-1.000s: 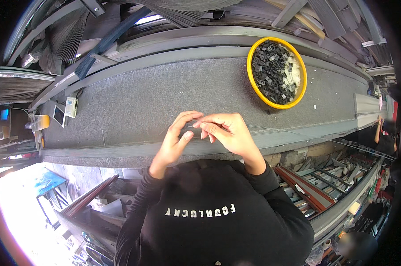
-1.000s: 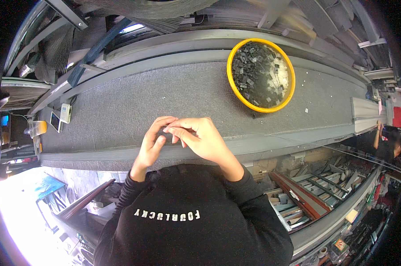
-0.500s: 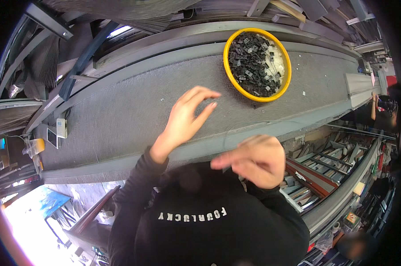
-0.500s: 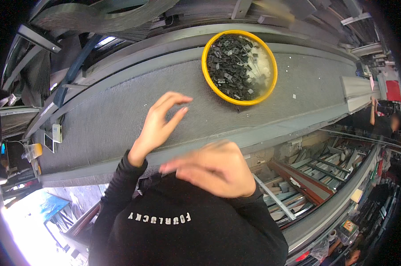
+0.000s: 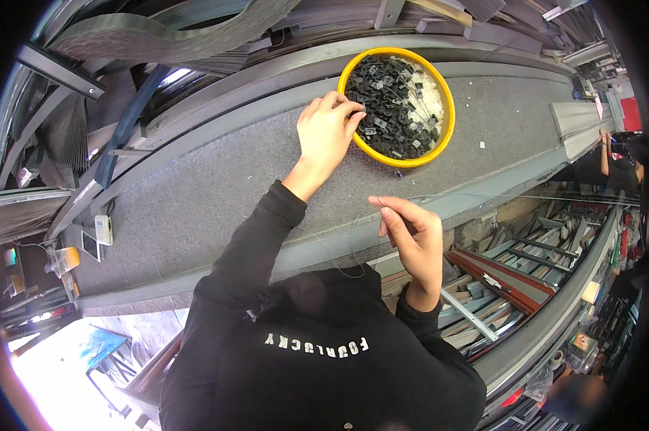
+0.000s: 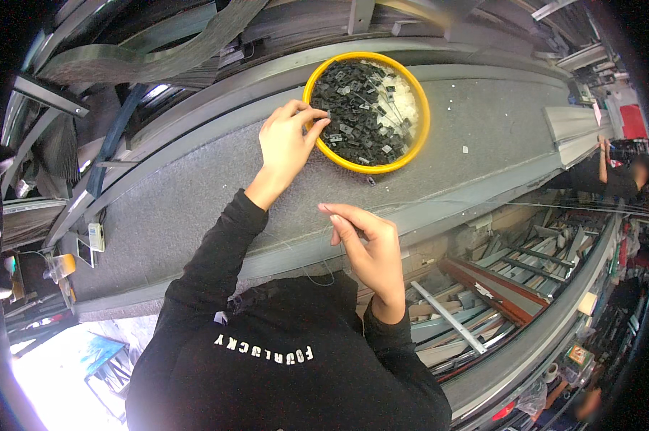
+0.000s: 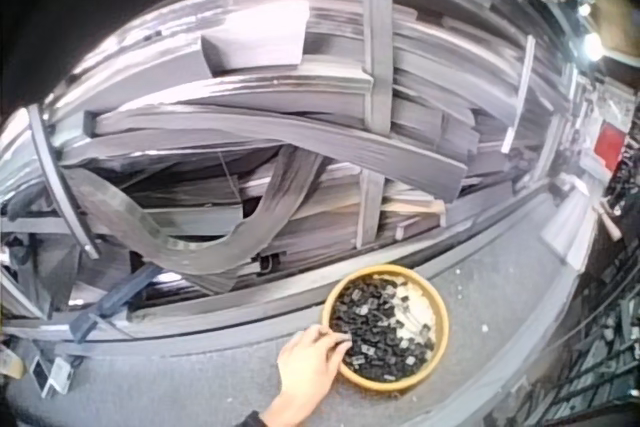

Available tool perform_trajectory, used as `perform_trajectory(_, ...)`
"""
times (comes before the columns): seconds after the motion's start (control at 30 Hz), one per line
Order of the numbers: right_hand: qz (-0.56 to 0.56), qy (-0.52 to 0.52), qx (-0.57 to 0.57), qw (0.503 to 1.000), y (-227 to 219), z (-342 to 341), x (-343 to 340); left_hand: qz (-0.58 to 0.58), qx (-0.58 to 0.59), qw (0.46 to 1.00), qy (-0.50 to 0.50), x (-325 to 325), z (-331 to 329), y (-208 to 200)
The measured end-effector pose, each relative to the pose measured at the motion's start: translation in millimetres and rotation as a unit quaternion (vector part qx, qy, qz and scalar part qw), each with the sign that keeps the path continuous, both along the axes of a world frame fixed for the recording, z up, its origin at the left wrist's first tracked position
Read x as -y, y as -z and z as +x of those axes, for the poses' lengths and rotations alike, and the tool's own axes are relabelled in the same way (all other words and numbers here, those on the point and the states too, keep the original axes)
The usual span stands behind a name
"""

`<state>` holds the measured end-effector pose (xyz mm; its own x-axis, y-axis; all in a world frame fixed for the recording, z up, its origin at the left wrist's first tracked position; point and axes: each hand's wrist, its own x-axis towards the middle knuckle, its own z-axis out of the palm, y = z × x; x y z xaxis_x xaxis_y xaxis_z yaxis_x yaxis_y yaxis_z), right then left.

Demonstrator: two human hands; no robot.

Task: The person assembles a window frame by inserting small plastic clips into a long metal profile. They pick clips from a yellow bowl, align them with the profile, and press them into place along the length of the frame.

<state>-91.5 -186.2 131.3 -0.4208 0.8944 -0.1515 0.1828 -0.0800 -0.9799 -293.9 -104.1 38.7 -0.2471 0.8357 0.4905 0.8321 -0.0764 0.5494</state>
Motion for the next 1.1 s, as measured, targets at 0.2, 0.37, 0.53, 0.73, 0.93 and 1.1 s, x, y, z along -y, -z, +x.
perform_trajectory(0.2,0.060,-0.037,-0.031,0.997,-3,-20,-8,0.016,0.039,0.999,-0.008,-3,-6,2)
perform_trajectory(0.37,0.098,-0.042,-0.022,0.994,-1,-32,-12,0.033,0.025,0.999,0.012,-5,-11,0)
perform_trajectory(0.53,0.102,-0.059,-0.010,0.993,1,-32,-14,-0.012,-0.028,1.000,-0.002,-24,-14,0)
perform_trajectory(0.73,0.082,-0.033,-0.023,0.996,4,-28,-12,0.010,-0.104,0.994,0.039,-37,-13,-4)
perform_trajectory(0.93,0.104,-0.016,-0.014,0.994,-3,-24,-14,0.043,0.041,0.996,0.061,-23,-15,-16)
perform_trajectory(1.1,0.193,0.052,-0.051,0.978,0,-51,-11,-0.158,0.816,0.523,0.191,64,-21,-31)
